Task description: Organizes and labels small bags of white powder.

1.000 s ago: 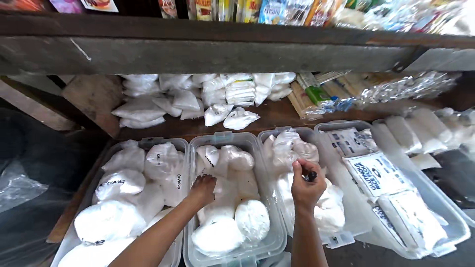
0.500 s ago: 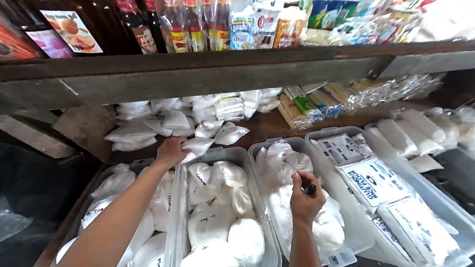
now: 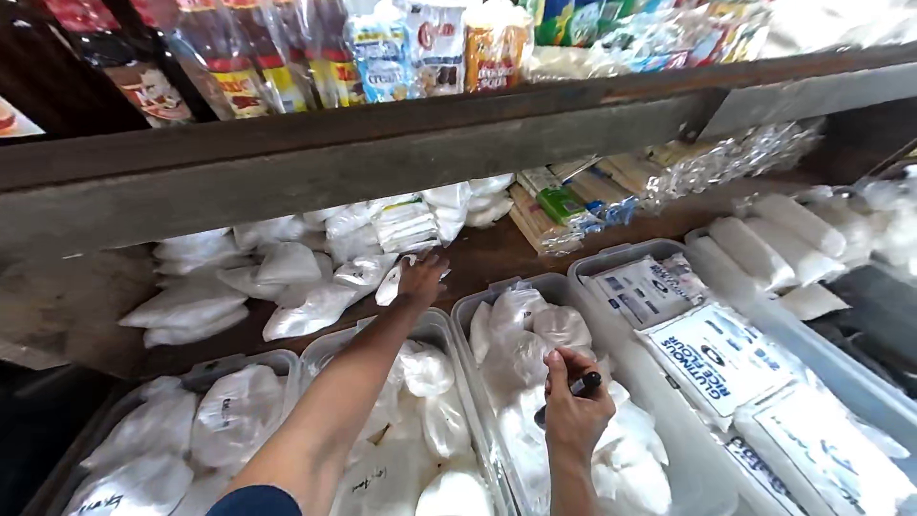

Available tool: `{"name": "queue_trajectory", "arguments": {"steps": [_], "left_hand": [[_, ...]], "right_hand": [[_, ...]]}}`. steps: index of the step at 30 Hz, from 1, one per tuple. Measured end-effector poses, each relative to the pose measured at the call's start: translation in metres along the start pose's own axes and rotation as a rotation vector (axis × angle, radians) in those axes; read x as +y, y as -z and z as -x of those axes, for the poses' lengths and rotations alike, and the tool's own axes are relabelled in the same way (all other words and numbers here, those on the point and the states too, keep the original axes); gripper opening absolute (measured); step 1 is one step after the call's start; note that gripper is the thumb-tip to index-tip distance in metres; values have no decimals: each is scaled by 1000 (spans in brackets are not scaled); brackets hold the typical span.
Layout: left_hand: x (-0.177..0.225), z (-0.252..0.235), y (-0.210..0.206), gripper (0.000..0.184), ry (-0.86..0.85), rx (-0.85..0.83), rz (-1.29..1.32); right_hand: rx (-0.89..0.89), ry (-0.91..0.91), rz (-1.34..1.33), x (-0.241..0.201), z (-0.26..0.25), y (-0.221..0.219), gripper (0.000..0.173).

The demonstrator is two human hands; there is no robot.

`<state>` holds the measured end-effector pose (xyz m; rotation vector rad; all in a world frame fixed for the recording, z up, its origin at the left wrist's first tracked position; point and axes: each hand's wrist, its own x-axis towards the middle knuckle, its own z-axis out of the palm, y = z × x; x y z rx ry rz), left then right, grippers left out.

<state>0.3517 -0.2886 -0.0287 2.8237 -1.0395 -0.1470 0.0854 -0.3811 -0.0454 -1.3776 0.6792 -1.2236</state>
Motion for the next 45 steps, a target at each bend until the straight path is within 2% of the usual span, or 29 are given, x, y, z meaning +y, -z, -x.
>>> {"name": "queue_trajectory", "arguments": {"steps": [3,7,12,15,20,24,27,30,37,41,45], "left_hand": [[-12,-8,0,27,76,109,137],[-36,-8,26,27,183,226,402],[-74,13,52,24,262,442,888],[-93,26,45,22,344,501,1106],[-115,44,27,23,436,486,1209],[-107,48,33,31,456,447,1121],[-99,43,44,45,465,388,742],[-81,33,56,40,478,325,510],[9,6,80,32,323,329,544],[51,-4,52,28,237,155,380],[59,-13,31,28,264,97,365]], "right_hand": [[17,-62,-50,0,-4,1,11],[21,-191,-115,-4,-10,5,8],[68,-363,-172,-12,-13,6,7],[67,-389,-177,-12,-12,6,7],[72,-399,-176,-11,-11,7,7],[88,-408,-183,-10,-11,7,6],[82,-409,-188,-9,-11,6,6],[79,-411,-180,-9,-11,6,6],[78,-422,-169,-9,-12,6,6],[74,-448,-169,-8,-13,6,7],[60,-454,-165,-6,-14,6,7]]}}
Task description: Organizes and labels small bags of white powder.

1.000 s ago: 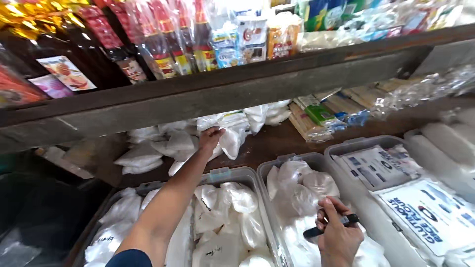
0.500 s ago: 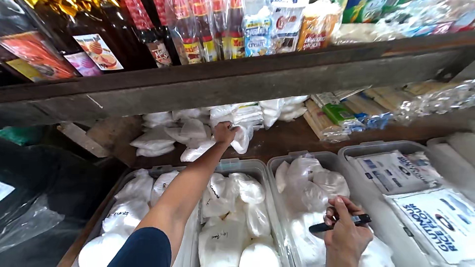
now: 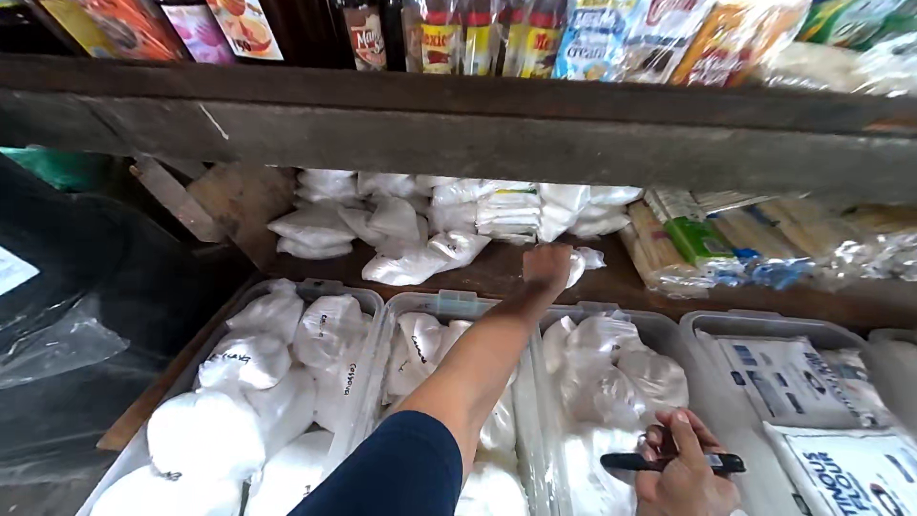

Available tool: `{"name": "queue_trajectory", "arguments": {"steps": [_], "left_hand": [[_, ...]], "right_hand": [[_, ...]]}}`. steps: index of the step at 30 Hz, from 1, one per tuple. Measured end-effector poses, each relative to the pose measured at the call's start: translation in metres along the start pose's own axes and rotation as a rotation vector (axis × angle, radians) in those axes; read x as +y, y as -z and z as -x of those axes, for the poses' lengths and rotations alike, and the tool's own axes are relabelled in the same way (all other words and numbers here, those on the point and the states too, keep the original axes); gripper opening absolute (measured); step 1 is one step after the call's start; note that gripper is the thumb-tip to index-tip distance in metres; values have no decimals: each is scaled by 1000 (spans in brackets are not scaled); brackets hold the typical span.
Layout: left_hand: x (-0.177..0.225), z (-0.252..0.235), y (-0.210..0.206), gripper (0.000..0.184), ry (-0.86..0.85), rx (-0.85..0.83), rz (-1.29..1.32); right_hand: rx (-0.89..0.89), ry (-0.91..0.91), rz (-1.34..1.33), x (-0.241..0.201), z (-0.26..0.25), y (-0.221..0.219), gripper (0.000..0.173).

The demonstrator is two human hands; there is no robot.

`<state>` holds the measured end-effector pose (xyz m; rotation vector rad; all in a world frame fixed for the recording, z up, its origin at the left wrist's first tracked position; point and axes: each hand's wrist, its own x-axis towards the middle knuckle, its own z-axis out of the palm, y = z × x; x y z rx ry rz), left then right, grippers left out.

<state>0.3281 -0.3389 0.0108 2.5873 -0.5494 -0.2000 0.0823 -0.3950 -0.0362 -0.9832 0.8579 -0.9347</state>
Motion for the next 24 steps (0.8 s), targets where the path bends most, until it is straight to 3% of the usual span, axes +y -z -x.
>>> {"name": "queue_trajectory", "arguments": {"steps": [3,6,9,12,14,16,18,21,24], "left_hand": [[-12,-2,-7,29,-81,60,82],[-43,13,-11,61,-213,181,179],[-101,29,1,60,-90,275,-2],[-177,35,20,66,114,203,-213],[-207,34,29,55,119,122,-350],[-206,35,44,35,119,71,-353],[-189,33,57,32,96,90,-245],[-177,29,54,31,-113,250,-168],[-178,26,44,31,-301,87,-227]], "right_hand": [[-1,-4,-6,1,0,0,7],[-12,-2,-20,1,-1,1,9],[-6,1,-24,1,-1,2,9],[0,6,-17,2,1,2,9],[1,6,-18,2,3,1,9],[9,0,-30,3,4,1,9],[24,-3,-27,2,4,1,8],[32,-5,-20,3,1,0,5],[39,-20,-3,3,3,2,5]]}}
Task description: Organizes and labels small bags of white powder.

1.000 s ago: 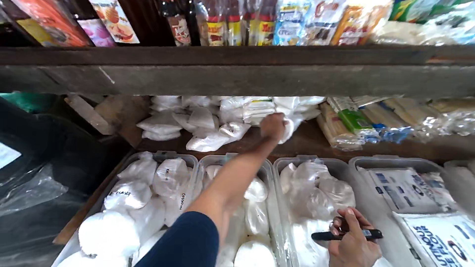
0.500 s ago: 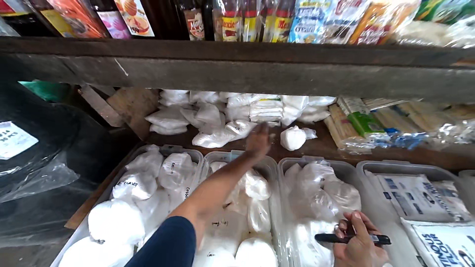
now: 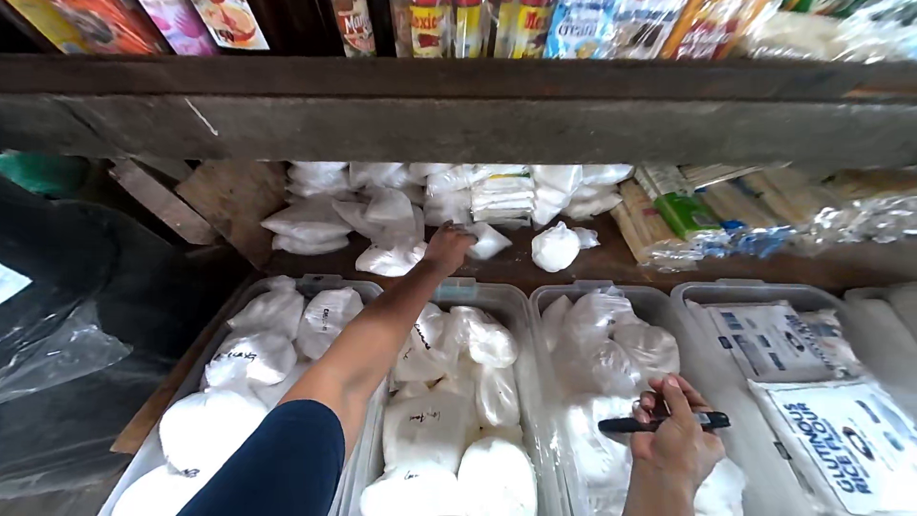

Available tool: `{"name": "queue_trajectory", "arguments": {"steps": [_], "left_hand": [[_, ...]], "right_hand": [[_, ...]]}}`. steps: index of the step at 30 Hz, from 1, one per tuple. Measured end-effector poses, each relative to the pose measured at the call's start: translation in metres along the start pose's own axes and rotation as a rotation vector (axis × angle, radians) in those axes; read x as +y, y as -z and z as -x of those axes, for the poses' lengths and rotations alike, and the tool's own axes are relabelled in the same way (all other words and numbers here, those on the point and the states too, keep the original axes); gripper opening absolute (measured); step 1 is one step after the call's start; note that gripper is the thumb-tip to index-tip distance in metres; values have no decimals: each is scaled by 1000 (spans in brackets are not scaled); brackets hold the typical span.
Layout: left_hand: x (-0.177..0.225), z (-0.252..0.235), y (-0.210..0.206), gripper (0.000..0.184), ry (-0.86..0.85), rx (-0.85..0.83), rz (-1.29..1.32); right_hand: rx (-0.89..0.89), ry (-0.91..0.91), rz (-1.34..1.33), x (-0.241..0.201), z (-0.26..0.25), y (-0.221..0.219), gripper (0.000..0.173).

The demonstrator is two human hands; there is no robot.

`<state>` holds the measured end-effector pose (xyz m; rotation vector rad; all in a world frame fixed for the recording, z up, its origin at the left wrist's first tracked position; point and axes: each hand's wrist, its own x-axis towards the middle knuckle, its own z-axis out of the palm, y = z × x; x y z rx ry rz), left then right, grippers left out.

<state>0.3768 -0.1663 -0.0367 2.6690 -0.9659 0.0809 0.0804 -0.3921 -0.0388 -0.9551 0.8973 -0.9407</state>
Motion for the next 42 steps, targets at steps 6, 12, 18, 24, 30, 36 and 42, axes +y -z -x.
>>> {"name": "queue_trajectory", "arguments": {"steps": [6,12,18,24,30,36,42], "left_hand": [[27,-13,-23,57,88,28,76],[6,-11,-34,54,47,-222,80],[-2,69,-24,30,-73,227,258],[-6,138,-47,69,95,-302,208],[5,103,-24,52,206,-645,-1],[1,120,3,51,253,-483,385],[10,150,23,48,256,-433,494]], "right_hand": [[-32,18,20,3,-4,-3,5],[-50,19,34,5,-6,2,7],[-129,-24,-109,-1,-16,16,17],[-164,-107,-198,-5,-11,16,25],[-170,-100,-189,-14,-8,19,28],[-174,-98,-192,-22,-7,21,29],[-193,-119,-194,-22,-3,19,32]]}}
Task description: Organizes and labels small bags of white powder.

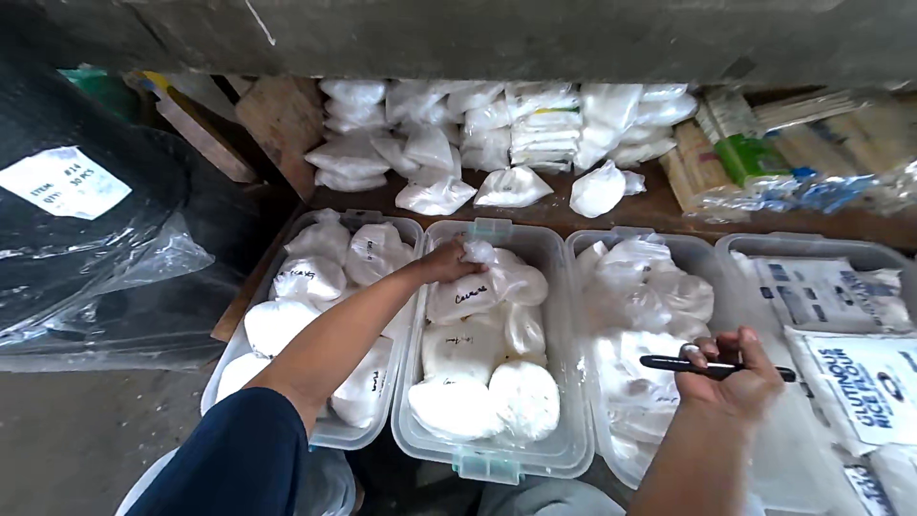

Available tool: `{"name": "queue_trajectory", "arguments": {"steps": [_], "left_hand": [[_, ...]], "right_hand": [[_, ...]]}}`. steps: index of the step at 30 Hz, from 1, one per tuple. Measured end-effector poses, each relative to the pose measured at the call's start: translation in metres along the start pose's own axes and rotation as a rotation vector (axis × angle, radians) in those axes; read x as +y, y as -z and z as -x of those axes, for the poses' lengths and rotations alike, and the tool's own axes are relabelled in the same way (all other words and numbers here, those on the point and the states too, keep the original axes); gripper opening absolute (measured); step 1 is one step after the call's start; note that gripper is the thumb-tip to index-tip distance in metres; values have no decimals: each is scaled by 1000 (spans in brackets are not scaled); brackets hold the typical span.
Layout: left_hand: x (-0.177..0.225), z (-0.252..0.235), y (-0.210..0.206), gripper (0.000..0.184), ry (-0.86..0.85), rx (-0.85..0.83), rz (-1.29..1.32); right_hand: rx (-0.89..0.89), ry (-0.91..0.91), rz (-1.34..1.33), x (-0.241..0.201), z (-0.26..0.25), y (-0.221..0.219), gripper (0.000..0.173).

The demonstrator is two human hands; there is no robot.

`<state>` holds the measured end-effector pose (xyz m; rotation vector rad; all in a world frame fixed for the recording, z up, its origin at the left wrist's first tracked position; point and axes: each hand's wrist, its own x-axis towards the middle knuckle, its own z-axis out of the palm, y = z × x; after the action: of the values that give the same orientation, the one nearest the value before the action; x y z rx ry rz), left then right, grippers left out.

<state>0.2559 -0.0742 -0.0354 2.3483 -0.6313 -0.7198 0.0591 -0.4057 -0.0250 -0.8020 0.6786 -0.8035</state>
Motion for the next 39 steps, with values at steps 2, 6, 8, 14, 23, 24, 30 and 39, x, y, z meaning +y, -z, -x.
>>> {"name": "queue_trajectory", "arguments": {"steps": [2,6,8,14,23,24,30,39], "left_hand": [[5,14,-15,52,80,10,48],[24,44,-65,60,157,-48,116],[26,50,-96,58,92,-31,77],[32,61,-132,97,86,-128,-46],[20,47,-76,88,423,-77,343],[18,45,-77,87,450,-49,424],[16,38,-86,78,517,37,751],[18,43,-84,81,499,97,523]], "right_hand": [[-11,-4,-1,-1,1,1,34],[-72,-27,-6,1,-2,6,41],[-94,-37,-4,3,-2,7,41],[-120,-31,18,2,1,6,45],[-94,-48,4,-4,5,3,44],[-84,-46,0,-4,5,3,43],[-48,-68,-42,-4,5,0,42],[6,-97,-41,-2,1,2,41]]}}
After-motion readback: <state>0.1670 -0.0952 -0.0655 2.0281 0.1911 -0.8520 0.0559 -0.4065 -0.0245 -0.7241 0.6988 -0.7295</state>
